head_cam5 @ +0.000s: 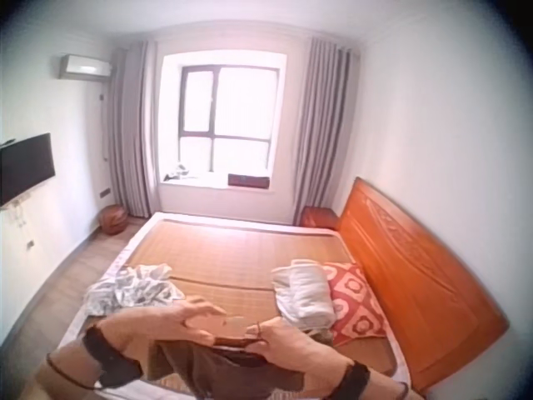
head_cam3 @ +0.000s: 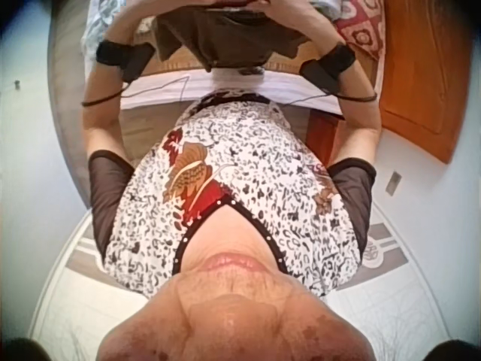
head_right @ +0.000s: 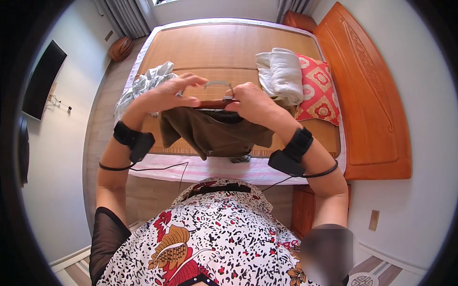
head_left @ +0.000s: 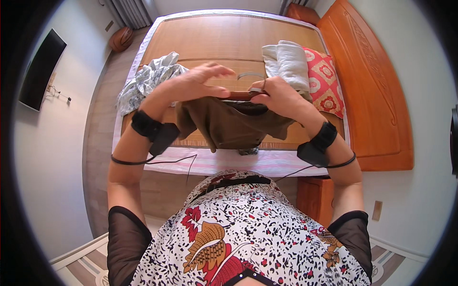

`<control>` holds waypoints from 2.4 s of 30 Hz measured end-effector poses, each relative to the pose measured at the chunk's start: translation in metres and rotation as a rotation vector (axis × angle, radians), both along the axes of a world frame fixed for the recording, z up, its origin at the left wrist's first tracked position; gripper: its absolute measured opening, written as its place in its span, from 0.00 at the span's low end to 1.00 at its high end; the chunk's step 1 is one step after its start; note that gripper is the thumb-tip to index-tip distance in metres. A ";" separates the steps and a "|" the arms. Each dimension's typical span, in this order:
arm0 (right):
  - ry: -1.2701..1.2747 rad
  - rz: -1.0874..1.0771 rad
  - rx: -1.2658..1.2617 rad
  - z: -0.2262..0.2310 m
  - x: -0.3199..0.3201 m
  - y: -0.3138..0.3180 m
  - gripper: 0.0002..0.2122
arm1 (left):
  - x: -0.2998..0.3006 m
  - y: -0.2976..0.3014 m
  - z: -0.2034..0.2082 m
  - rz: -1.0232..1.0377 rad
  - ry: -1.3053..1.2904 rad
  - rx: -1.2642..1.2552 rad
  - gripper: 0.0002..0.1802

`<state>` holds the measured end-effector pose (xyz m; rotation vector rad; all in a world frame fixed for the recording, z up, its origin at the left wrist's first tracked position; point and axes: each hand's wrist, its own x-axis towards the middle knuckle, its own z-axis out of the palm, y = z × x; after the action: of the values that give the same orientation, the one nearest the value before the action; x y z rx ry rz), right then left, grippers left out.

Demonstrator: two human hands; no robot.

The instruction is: The person opens a wardrobe, retrieves a clothing hanger, and uses the hanger to hang a pair of shorts and a shirt before placing them back into the wardrobe and closing the door.

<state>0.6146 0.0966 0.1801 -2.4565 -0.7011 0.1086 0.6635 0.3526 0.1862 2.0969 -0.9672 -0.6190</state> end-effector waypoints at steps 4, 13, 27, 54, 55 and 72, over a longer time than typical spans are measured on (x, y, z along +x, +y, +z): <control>-0.017 -0.059 -0.003 0.005 0.010 -0.023 0.11 | 0.012 0.041 -0.014 0.142 -0.140 0.041 0.34; -0.003 -0.108 -0.025 0.031 0.007 -0.045 0.12 | 0.030 0.039 -0.044 0.126 0.172 -0.024 0.25; -0.236 -0.233 -0.206 0.019 -0.013 -0.076 0.13 | 0.004 0.033 0.073 0.289 -0.827 -0.403 0.10; -0.148 -0.199 0.242 0.069 -0.036 -0.088 0.09 | 0.020 0.071 0.092 0.180 -0.208 -0.562 0.04; -0.195 -0.193 0.228 0.066 -0.036 -0.088 0.09 | 0.034 0.075 0.083 0.187 -0.193 -0.470 0.09; -0.062 -0.212 0.348 0.059 -0.032 -0.094 0.11 | 0.018 0.025 0.002 -0.099 0.267 -0.239 0.31</control>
<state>0.5823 0.0024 0.2393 -2.1879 -0.4382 -0.1599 0.6815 0.3777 0.1883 1.7160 -0.9449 -0.7714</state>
